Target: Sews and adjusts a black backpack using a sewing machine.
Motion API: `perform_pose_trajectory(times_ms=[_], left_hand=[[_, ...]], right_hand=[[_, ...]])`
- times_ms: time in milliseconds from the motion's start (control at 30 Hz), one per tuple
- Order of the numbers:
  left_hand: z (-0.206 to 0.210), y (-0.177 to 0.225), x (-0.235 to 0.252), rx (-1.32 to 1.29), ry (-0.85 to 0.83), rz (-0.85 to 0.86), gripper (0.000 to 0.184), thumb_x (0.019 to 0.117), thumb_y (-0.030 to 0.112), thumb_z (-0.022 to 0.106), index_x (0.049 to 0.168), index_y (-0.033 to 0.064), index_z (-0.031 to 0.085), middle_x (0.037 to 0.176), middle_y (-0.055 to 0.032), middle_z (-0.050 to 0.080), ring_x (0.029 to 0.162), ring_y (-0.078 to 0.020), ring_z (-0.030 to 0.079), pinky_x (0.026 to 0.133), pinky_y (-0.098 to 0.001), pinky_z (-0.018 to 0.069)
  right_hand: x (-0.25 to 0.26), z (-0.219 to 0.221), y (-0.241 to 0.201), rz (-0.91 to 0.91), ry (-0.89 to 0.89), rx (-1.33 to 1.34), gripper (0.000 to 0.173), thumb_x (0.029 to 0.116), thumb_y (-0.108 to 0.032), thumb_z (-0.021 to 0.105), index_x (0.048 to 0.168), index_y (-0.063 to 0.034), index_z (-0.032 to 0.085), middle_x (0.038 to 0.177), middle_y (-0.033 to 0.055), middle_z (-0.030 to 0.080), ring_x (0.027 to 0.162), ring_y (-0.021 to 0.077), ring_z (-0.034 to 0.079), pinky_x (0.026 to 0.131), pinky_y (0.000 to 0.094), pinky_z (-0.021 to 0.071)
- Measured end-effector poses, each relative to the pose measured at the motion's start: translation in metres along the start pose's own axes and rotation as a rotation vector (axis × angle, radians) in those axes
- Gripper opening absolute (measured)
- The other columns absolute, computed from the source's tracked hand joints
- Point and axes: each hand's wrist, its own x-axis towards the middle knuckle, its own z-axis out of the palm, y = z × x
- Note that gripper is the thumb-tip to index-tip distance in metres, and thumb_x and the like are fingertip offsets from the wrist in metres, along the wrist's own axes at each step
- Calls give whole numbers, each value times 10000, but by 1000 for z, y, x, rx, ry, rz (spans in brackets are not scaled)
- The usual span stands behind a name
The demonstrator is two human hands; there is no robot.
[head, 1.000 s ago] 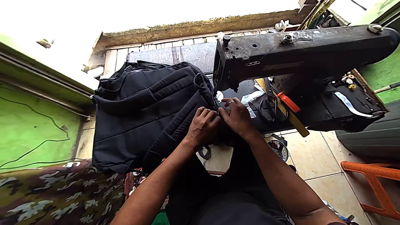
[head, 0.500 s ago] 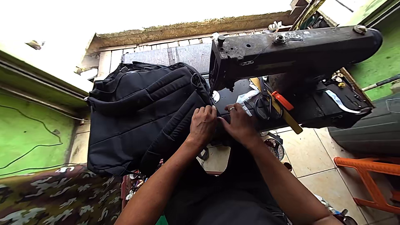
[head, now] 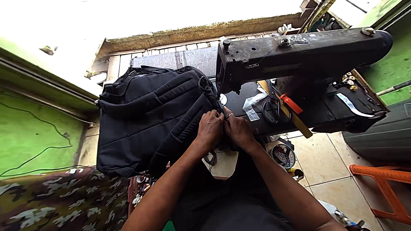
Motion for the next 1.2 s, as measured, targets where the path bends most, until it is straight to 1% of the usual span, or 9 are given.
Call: perform_pose_trajectory(times_ms=[233,400,533,667,967,1067,1133,1167,1200], left_hand=[[-12,-1,-2,-151,-49,-30,350,997,19,540,1310,49,694,1194,-177,671,1135,-324,633,991,-466,494],[-10,-2,-4,-199,-37,-15,281,1000,11,533,1191,27,739,1162,-163,689,1134,-305,642,1004,-453,495],[-8,-2,-7,-255,12,-18,265,996,-3,535,1135,12,760,1165,-167,707,1136,-304,658,1005,-454,504],[-1,-3,-8,-246,70,3,249,982,-13,551,1098,14,771,1139,-161,720,1121,-304,670,992,-452,514],[7,-8,-14,-292,189,44,216,951,-1,608,1083,19,778,1061,-154,754,1037,-301,715,936,-477,549],[-11,-16,-14,-294,69,88,174,928,75,628,1038,37,758,894,-134,739,875,-295,722,801,-513,562],[-25,-20,-7,-168,104,175,119,923,72,640,987,55,739,851,-108,721,827,-289,714,731,-507,572],[-25,-22,-2,-52,197,261,98,919,62,646,972,59,728,882,-89,716,861,-280,707,730,-477,575],[-23,-26,5,58,276,355,119,939,70,635,995,72,741,983,-64,731,951,-260,692,784,-437,566]], right_hand=[[-1,0,-3,-30,-26,-46,528,1079,-239,465,1592,-131,402,1019,197,740,1024,388,702,914,553,521],[-1,-3,-4,-39,-72,-64,559,1089,-238,443,1624,-132,322,1010,198,735,1038,389,695,929,546,515],[1,-8,-3,-50,-132,-37,535,1097,-241,423,1614,-120,348,1070,209,728,1087,388,679,979,539,495],[3,-6,2,-80,-111,39,504,1096,-246,437,1578,-102,419,1087,212,730,1092,389,678,989,550,488],[4,-3,8,-127,-91,48,482,1092,-230,441,1556,-99,460,1045,208,731,1046,381,683,964,547,494],[4,-6,1,-90,-149,-75,491,1095,-240,425,1574,-136,437,1099,197,729,1108,376,677,981,549,500],[0,-7,-8,-65,-142,-180,462,1084,-222,435,1530,-117,496,1096,184,731,1103,367,685,938,542,519],[-2,-6,-12,-64,-122,-217,425,1073,-201,444,1465,-83,555,1071,184,731,1082,367,691,904,536,524],[-4,-5,-14,-61,-114,-247,365,1066,-186,446,1363,-52,612,1055,181,728,1072,360,694,883,528,527]])
